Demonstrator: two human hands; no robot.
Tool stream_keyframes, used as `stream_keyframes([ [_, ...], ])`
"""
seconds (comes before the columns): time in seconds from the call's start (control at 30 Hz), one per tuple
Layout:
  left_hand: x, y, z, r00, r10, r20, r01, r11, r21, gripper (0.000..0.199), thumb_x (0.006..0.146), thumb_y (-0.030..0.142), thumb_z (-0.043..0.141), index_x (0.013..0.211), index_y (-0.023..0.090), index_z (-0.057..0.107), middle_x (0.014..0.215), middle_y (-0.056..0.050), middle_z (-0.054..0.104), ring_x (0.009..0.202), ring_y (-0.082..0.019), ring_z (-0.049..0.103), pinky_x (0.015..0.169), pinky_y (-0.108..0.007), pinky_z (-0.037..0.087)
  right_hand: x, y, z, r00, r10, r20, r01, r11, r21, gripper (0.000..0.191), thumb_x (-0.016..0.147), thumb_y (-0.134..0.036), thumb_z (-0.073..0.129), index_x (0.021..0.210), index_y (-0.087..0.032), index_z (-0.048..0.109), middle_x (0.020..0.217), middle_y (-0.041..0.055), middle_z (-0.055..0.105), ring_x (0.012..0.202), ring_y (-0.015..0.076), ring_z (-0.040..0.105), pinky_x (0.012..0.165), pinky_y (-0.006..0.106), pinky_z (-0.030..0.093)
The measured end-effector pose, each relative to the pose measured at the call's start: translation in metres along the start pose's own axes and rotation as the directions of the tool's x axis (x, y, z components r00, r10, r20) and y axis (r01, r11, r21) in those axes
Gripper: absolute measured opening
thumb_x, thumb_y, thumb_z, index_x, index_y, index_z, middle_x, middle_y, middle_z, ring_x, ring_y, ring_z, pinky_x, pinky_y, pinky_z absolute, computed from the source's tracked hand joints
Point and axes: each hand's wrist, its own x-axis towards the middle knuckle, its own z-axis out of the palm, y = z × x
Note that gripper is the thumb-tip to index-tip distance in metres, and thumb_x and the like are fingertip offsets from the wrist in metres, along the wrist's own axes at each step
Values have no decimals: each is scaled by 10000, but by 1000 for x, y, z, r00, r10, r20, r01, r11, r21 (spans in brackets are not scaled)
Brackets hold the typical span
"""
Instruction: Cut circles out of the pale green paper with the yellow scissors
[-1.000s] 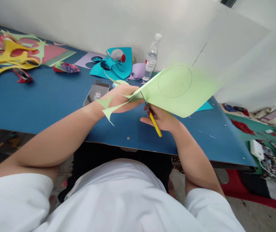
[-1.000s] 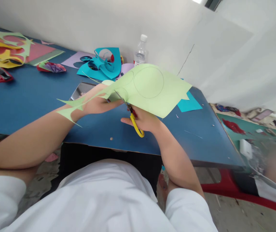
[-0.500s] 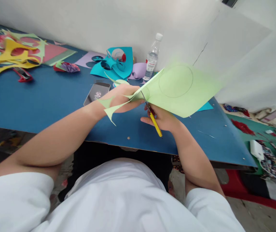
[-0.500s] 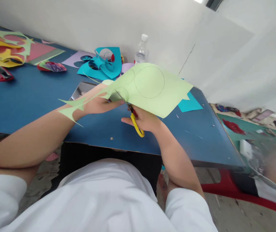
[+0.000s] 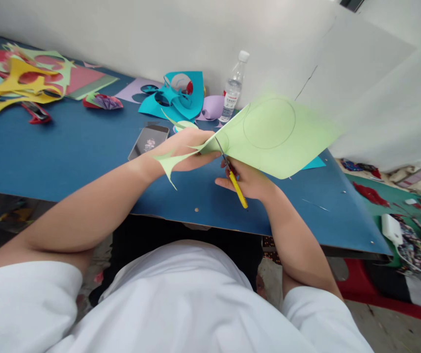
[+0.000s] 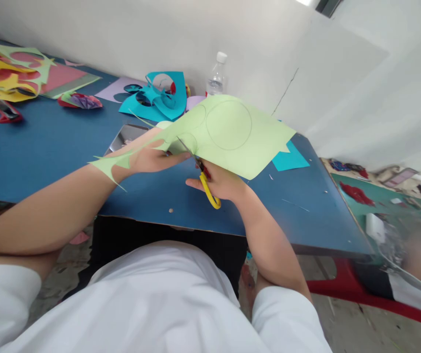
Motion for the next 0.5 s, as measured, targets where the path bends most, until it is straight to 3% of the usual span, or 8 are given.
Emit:
stream_keyframes([
  [0.27,-2,-1,2,1000,-24,-11,24,998,-52,216,986,413,621,995,221,719,1015,-73,781,953,-257,719,819,-342,527,0,-2,0,1000,23,16,-23,1000,10,494,961,-675,665,1163,-237,556,882,60,609,921,302,654,812,464,575],
  [0.5,-1,-3,0,1000,22,-7,-22,999,-24,218,990,401,608,981,211,714,987,-81,766,866,-248,704,743,-347,503,0,-1,0,1000,11,9,-11,1000,9,495,962,-681,665,1171,-247,554,879,52,612,889,287,649,796,452,569],
])
